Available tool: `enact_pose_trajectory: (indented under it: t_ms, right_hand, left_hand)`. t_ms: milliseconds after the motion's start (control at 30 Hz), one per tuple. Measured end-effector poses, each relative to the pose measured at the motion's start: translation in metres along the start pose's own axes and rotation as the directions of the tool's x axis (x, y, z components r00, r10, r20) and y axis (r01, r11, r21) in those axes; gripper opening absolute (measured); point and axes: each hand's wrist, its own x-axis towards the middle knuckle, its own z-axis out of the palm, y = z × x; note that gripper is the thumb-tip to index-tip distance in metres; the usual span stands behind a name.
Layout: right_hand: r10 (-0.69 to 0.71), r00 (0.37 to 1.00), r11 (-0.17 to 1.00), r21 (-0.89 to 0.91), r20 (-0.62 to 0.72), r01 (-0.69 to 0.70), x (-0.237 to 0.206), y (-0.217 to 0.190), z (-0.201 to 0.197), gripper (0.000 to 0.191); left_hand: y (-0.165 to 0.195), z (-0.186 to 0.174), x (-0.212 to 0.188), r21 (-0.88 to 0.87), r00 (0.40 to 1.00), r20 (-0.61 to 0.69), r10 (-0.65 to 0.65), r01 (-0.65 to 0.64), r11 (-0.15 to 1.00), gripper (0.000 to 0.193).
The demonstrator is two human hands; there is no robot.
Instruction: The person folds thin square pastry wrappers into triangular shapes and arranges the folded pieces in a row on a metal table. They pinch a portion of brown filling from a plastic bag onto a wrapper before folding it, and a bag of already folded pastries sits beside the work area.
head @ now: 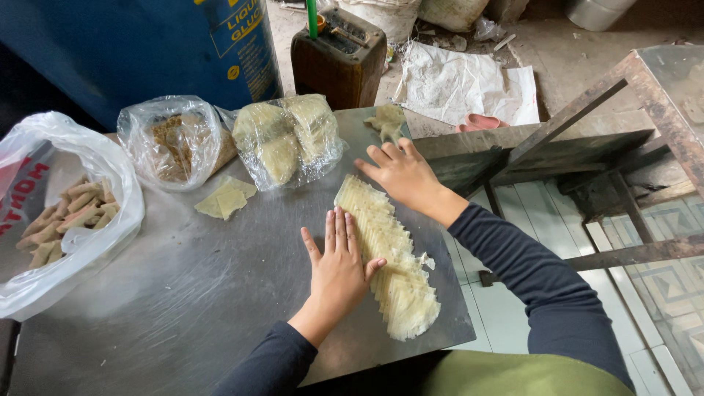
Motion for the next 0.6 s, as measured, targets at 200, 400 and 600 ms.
enact_pose_trajectory:
  t_ms: [200,400,600]
  right_hand:
    - [-0.064,0.997,0.996,-0.061,-0.051,0.060,-0.001,-0.016,0.005,0.068]
    - [-0.053,0.998,0.990,-0.135,-0.039,0.047,0.007,-0.006,0.008,0.062]
    - [-0.034,0.998,0.995,0.091,0.044,0.030,-0.003,-0.017,-0.002,0.063]
  left_hand:
    - [0.000,0.001,-0.001,-0.006,1.000,0.015,-0.008,0.008,1.000,0.101]
    - [-0.001,-0.002,-0.002,0.008,1.000,0.015,0.007,-0.007,1.000,0.100]
    - [-0.002,-0.003,-0.001,-0.004,1.000,0.031,-0.006,0.006,1.000,0.101]
